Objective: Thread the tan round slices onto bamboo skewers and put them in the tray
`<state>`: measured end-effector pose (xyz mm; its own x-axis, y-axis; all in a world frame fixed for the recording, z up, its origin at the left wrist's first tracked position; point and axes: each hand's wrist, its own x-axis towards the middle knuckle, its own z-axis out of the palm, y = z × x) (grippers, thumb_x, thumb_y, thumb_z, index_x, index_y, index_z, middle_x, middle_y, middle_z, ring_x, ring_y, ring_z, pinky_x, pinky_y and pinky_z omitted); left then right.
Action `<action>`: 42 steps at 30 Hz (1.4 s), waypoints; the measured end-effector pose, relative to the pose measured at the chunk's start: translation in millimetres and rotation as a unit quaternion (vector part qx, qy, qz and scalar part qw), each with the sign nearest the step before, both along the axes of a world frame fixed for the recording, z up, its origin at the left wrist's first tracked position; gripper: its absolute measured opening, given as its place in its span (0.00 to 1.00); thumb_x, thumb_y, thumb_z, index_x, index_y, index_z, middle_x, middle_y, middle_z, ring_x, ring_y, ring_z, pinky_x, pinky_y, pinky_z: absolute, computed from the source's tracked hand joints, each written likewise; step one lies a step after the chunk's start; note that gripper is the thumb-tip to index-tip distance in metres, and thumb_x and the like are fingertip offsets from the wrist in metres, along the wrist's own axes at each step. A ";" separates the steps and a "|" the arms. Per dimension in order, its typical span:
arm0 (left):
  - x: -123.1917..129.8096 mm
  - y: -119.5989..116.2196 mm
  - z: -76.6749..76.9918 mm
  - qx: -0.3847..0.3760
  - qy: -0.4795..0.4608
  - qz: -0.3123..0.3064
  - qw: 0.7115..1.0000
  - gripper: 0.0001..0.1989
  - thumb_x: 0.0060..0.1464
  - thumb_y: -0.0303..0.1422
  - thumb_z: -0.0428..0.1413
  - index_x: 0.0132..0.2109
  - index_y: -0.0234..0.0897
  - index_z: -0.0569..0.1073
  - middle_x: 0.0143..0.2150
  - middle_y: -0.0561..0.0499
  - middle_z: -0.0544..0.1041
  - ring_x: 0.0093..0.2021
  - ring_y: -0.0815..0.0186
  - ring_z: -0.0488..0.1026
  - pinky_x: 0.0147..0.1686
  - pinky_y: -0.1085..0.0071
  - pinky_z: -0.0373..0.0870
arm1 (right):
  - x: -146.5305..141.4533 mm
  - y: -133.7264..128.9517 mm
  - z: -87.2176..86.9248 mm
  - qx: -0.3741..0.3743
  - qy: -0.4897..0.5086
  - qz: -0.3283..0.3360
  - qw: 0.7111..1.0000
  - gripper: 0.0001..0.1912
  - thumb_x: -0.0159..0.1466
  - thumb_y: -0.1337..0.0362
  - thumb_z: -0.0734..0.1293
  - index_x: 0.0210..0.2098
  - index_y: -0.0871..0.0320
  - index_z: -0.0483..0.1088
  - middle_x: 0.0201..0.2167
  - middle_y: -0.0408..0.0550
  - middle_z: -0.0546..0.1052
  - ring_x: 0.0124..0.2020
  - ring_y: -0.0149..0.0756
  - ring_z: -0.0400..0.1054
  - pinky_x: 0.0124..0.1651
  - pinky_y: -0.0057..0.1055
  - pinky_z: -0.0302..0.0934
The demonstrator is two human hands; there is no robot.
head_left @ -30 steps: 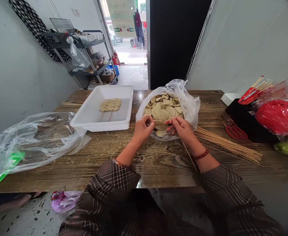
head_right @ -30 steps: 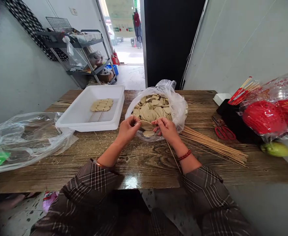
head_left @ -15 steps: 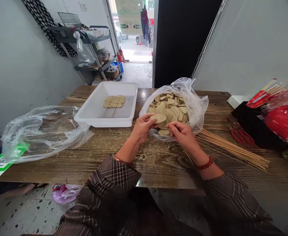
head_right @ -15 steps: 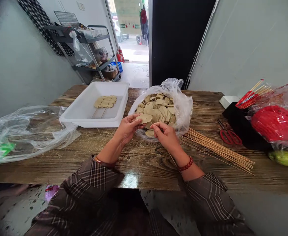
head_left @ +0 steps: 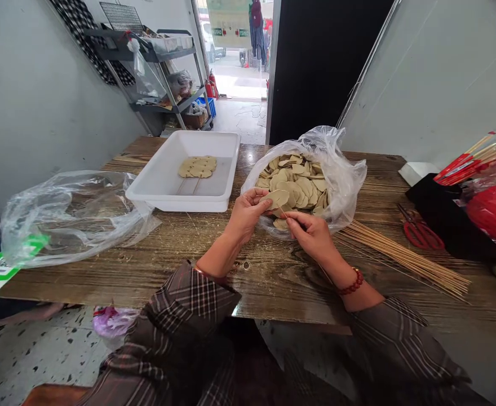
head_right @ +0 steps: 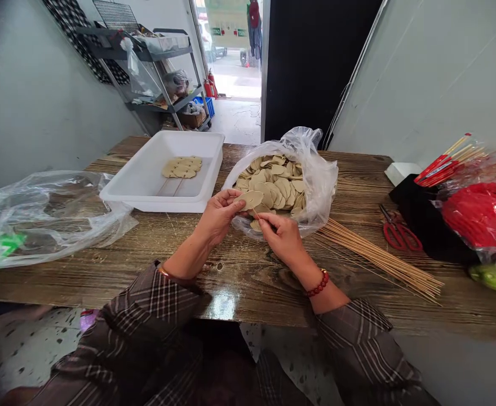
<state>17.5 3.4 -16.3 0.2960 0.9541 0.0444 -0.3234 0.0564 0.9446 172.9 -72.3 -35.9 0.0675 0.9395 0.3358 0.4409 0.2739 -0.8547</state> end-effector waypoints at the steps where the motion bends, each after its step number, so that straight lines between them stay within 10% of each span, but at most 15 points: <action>1: 0.1 -0.1 0.5 0.001 -0.001 0.003 1.000 0.15 0.39 0.34 0.66 0.34 0.34 0.71 0.28 0.55 0.76 0.25 0.73 0.71 0.29 0.75 0.71 | 0.0 -0.1 -0.4 0.000 0.003 0.000 1.000 0.14 0.63 0.62 0.63 0.41 0.57 0.79 0.17 0.41 0.71 0.19 0.32 0.62 0.24 0.29 0.55; 31: -1.1 -0.5 0.8 0.148 0.130 0.032 0.980 0.07 0.45 0.33 0.64 0.32 0.37 0.76 0.25 0.55 0.72 0.25 0.72 0.64 0.25 0.75 0.58 | -0.3 0.3 2.3 -0.006 -0.026 -0.017 1.000 0.12 0.65 0.62 0.63 0.38 0.57 0.78 0.14 0.39 0.68 0.17 0.32 0.61 0.27 0.30 0.55; 42: 4.1 -3.9 0.4 0.040 0.021 -0.008 0.999 0.09 0.42 0.31 0.64 0.31 0.34 0.73 0.26 0.56 0.70 0.26 0.74 0.66 0.28 0.76 0.65 | -0.5 -1.5 4.0 -0.002 -0.035 -0.014 0.999 0.13 0.66 0.60 0.61 0.39 0.59 0.76 0.16 0.40 0.68 0.18 0.31 0.61 0.25 0.28 0.54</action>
